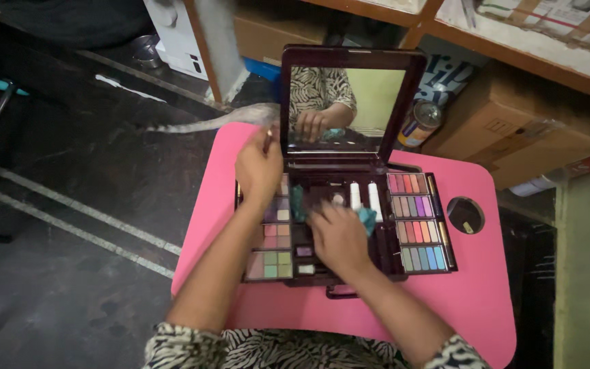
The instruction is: The person wipes the exterior of a maroon makeup kit with a blue cloth. They open the kit to reveal a mirror and various makeup items, then wipe the interior compartments and the items inside with the cloth.
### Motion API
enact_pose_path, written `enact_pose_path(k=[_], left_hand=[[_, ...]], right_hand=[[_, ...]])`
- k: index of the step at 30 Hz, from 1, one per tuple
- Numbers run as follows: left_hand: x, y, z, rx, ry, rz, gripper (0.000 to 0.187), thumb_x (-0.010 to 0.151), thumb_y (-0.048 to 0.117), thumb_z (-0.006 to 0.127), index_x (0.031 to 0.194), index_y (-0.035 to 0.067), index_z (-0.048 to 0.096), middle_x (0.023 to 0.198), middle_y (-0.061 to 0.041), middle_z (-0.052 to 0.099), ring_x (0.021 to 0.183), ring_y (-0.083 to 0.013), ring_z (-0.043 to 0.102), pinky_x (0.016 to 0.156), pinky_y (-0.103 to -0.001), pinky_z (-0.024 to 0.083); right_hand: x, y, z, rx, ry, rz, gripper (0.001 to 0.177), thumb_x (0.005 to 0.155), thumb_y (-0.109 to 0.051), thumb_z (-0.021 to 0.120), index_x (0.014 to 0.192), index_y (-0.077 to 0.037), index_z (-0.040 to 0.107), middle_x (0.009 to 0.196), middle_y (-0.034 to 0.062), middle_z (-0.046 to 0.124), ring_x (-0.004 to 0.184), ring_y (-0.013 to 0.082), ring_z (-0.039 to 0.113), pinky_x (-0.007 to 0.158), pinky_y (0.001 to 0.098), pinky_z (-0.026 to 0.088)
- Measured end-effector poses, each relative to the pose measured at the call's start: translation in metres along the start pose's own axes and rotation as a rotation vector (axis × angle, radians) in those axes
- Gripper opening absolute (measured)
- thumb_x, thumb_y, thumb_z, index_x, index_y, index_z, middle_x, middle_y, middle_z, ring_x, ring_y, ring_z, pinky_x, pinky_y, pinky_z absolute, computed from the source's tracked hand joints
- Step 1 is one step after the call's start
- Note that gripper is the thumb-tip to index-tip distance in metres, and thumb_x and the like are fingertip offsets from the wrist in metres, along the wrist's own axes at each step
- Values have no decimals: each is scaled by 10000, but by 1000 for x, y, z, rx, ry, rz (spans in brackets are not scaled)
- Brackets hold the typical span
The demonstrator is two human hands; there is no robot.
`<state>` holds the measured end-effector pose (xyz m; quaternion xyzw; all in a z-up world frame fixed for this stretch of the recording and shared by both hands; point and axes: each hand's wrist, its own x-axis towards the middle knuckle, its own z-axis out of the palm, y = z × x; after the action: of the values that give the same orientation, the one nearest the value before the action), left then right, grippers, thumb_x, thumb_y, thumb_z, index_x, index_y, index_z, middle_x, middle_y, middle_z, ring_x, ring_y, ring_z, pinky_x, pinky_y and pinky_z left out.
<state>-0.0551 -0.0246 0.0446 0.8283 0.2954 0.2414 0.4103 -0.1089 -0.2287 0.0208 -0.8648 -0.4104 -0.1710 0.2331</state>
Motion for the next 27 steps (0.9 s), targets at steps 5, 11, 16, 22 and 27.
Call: enact_pose_path(k=[5,11,16,22,27], left_hand=[[-28,-2,-24,-70,-107,97,294,939,270,578,1169,264,760,949,-128,766,897,-341,729,799,-446,549],[-38,-19,-21,-256,-112,195,337,936,127,536,1255,193,620,989,-17,799,878,-252,769,762,-392,566],[-38,-22,-18,-199,-75,210,393,935,124,551,1318,147,467,976,-16,799,818,-271,759,706,-419,554],[-38,-26,-12,-135,-56,248,243,983,162,561,1210,115,490,1035,-19,806,838,-306,754,703,-456,550],[-39,-25,-14,-164,-71,223,221,979,199,553,1186,126,522,990,-15,808,796,-295,760,690,-450,557]], right_hand=[[-6,-5,-8,11,68,-56,175,821,-52,670,983,-29,731,979,121,666,930,306,664,767,426,530],[40,13,18,-121,19,181,36,832,-80,677,823,-46,681,888,114,593,924,316,610,678,428,555],[31,12,29,-158,-25,115,70,798,-73,667,846,-23,670,921,113,584,972,314,599,704,426,568],[18,13,-8,-34,-270,287,70,881,-110,658,900,-100,725,916,115,636,803,324,646,722,456,553],[43,14,-18,-44,216,111,91,861,-62,680,945,-53,714,915,120,650,894,328,641,731,445,549]])
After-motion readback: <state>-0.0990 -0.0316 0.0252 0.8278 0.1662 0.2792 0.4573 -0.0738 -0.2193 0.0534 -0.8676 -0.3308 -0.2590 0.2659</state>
